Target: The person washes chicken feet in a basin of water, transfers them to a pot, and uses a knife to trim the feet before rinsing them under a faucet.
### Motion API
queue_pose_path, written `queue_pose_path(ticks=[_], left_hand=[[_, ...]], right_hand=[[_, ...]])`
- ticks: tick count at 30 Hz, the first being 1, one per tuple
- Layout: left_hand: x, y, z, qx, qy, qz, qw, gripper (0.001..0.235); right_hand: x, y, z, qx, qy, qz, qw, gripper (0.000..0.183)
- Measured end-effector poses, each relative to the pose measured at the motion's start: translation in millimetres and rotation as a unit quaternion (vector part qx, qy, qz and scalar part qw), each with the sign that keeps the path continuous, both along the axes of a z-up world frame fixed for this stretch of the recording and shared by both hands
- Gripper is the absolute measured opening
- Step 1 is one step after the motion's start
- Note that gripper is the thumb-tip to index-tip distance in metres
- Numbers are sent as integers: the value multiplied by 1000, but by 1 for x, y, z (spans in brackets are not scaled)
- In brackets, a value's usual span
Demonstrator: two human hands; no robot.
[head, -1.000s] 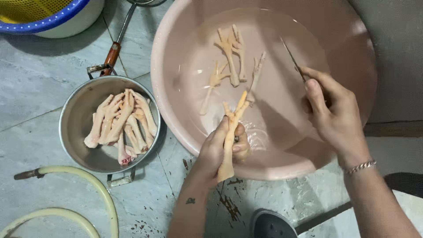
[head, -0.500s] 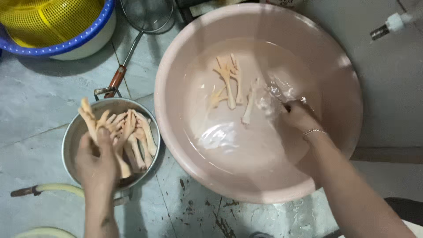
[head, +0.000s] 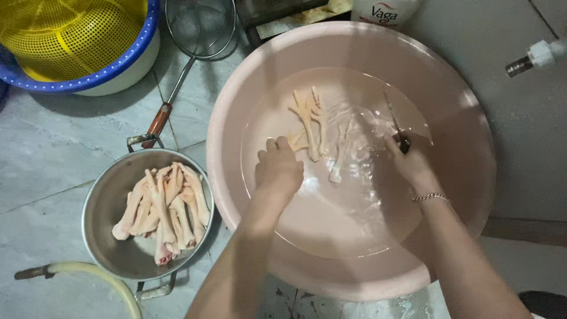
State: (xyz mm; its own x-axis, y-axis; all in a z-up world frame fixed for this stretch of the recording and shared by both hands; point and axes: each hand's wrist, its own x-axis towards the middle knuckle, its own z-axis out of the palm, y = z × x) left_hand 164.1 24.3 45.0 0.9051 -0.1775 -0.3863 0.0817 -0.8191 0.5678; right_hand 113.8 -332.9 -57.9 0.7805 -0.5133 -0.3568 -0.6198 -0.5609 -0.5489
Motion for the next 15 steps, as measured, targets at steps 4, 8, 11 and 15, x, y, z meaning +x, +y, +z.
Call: queue_pose_path(ticks=[4, 8, 11, 15], left_hand=[[20, -38, -106, 108, 38, 47, 992, 64], [21, -41, -139, -22, 113, 135, 984, 77], [14, -39, -148, -156, 85, 141, 974, 72], [-24, -62, -2, -300, 196, 225, 906, 91]], right_hand=[[-3, 6, 8, -78, -43, 97, 991, 47], [-3, 18, 25, -35, 23, 123, 992, 82], [-2, 17, 25, -86, -3, 147, 985, 55], [-13, 84, 84, -48, -58, 125, 989, 69]])
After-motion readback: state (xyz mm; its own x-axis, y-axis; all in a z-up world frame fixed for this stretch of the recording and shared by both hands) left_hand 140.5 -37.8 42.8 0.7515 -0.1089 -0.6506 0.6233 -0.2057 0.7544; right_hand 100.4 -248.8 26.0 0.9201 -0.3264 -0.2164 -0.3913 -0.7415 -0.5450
